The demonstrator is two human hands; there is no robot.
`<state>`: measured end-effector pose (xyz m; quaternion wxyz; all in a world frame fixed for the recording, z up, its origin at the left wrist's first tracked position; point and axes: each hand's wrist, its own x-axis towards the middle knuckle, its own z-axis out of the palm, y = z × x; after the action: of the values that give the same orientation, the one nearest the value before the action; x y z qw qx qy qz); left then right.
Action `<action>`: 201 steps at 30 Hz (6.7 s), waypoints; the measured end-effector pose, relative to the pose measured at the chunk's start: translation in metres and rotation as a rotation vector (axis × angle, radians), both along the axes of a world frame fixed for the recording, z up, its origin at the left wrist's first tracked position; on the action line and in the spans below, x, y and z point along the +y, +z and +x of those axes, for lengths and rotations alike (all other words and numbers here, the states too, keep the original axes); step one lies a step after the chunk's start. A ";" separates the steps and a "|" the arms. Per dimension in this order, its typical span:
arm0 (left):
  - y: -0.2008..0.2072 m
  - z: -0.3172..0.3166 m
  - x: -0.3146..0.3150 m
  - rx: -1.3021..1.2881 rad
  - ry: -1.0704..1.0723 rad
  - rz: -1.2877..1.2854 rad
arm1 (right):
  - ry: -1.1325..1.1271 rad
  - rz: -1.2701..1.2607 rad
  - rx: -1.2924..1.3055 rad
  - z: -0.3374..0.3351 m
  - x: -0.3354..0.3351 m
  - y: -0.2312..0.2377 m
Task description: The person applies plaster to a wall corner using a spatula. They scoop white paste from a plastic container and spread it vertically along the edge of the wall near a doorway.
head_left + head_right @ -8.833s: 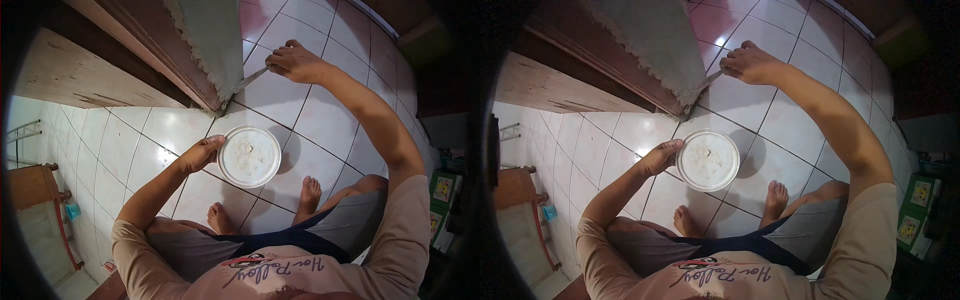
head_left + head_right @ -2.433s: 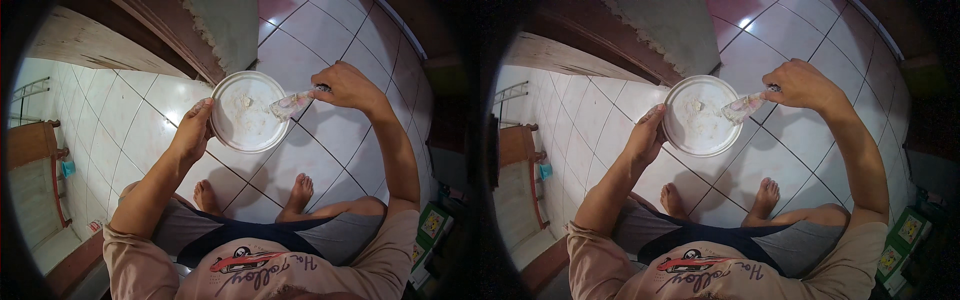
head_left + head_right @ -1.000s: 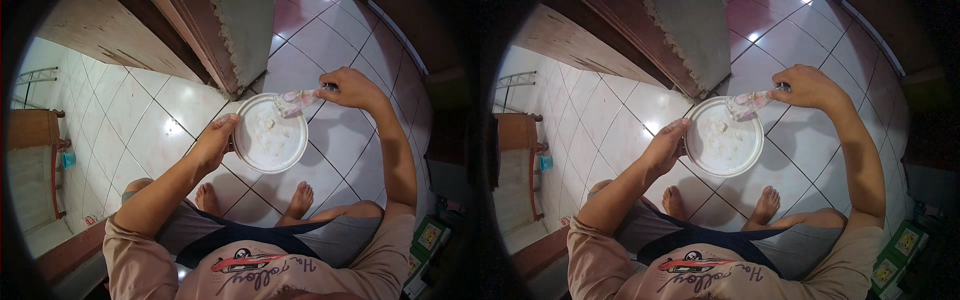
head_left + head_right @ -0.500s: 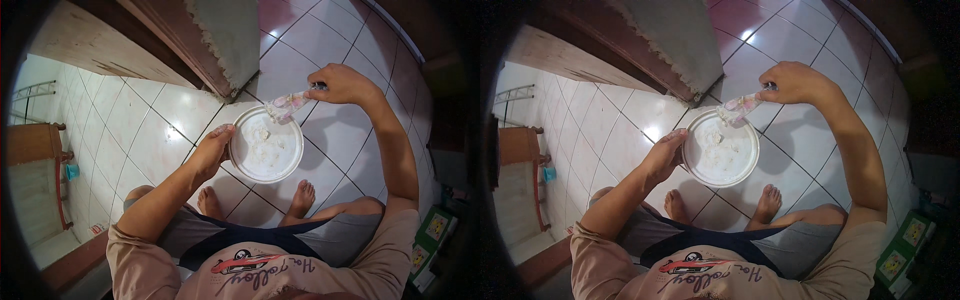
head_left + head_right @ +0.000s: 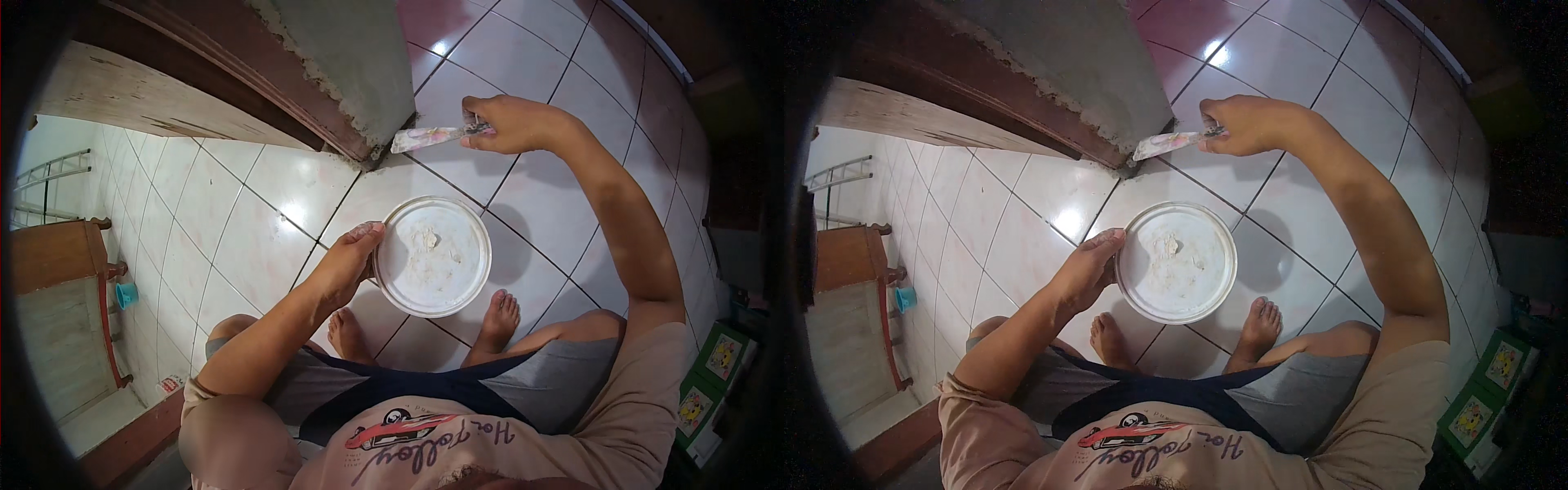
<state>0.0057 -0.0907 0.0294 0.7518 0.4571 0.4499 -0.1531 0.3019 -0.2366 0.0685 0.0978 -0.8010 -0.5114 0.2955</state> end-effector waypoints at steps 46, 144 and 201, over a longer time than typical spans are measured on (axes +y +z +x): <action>0.000 -0.021 0.032 -0.025 0.004 -0.056 | 0.137 0.081 -0.230 0.013 0.098 0.016; 0.014 -0.001 0.067 -0.107 0.151 0.076 | 0.381 0.150 -0.122 -0.030 0.029 0.051; -0.013 -0.007 0.076 -0.061 0.002 0.164 | 0.502 0.238 -0.027 -0.029 0.045 -0.023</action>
<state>-0.0017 -0.0146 0.0166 0.7252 0.5212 0.4385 -0.1007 0.2733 -0.1915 0.0454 0.1078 -0.6360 -0.7263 0.2376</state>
